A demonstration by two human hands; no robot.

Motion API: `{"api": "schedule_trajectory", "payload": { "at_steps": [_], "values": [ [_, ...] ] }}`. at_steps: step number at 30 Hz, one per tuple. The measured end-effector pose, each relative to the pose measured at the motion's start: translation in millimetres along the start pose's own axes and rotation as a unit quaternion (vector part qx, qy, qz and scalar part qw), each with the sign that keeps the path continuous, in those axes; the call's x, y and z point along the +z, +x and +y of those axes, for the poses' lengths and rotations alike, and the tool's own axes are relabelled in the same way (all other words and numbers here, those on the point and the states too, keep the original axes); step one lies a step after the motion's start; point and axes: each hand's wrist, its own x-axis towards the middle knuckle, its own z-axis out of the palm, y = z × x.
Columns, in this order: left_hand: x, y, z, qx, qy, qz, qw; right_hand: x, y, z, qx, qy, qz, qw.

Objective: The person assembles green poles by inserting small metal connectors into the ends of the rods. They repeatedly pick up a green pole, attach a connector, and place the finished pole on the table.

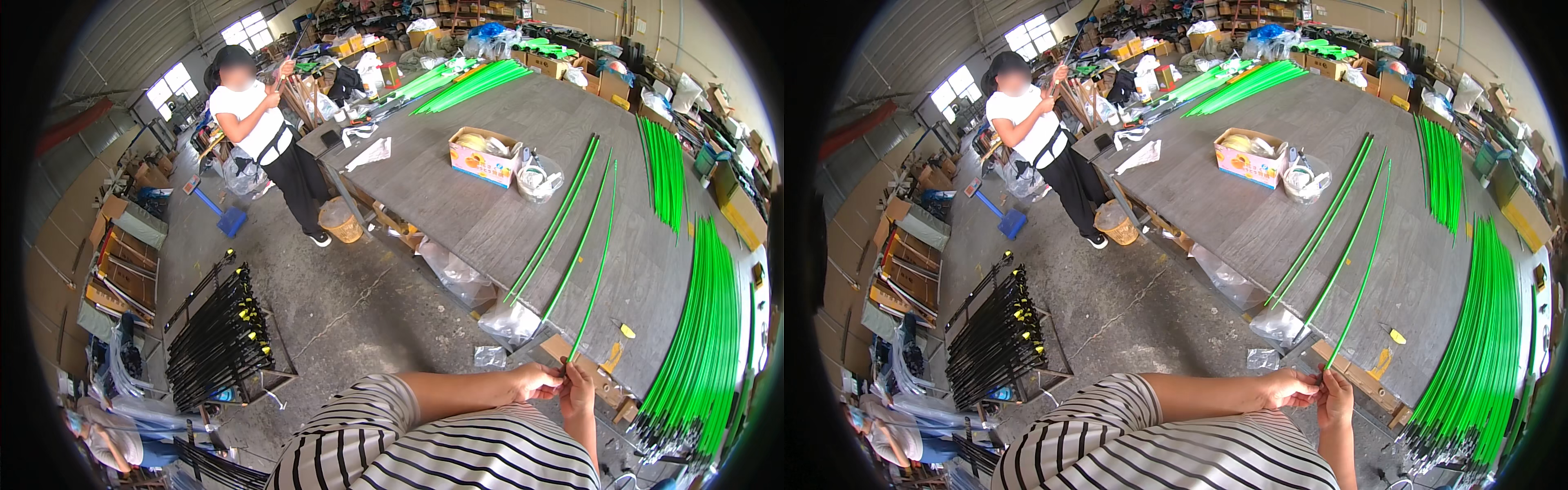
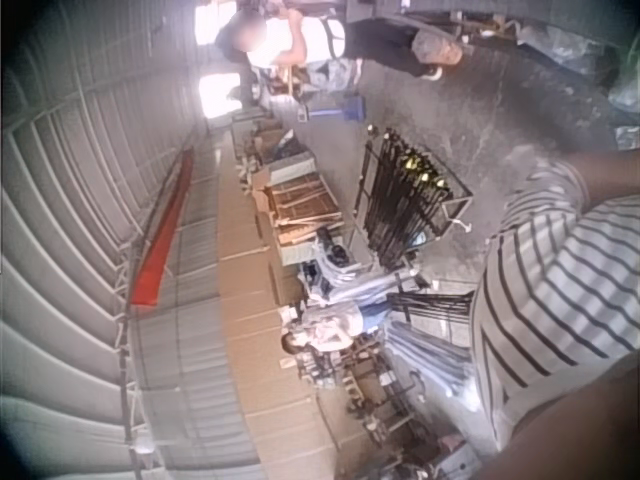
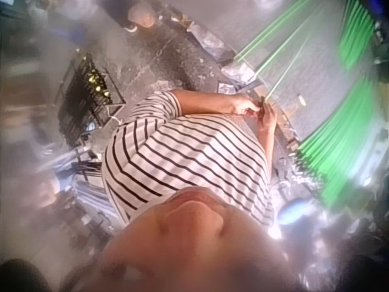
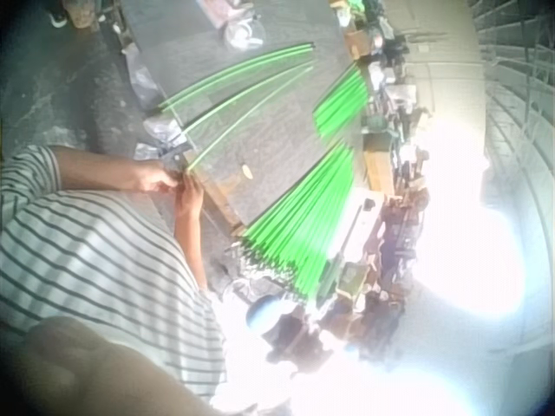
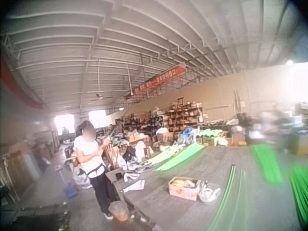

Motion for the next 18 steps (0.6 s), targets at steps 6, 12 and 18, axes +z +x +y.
{"api": "schedule_trajectory", "payload": {
  "at_steps": [6,12,18],
  "values": [
    [-1.0,1.6,-0.6,0.000,0.001,-0.003,1.000,-1.9,-1.2,-1.7,0.006,-0.026,-0.024,0.999],
    [0.8,-0.1,-0.4,-0.001,-0.002,0.005,1.000,-3.1,0.2,-1.1,0.010,-0.024,-0.023,0.999],
    [0.8,-0.5,-0.4,-0.003,0.003,0.000,1.000,-6.7,1.0,0.4,0.013,-0.022,-0.023,0.999]
  ]
}}
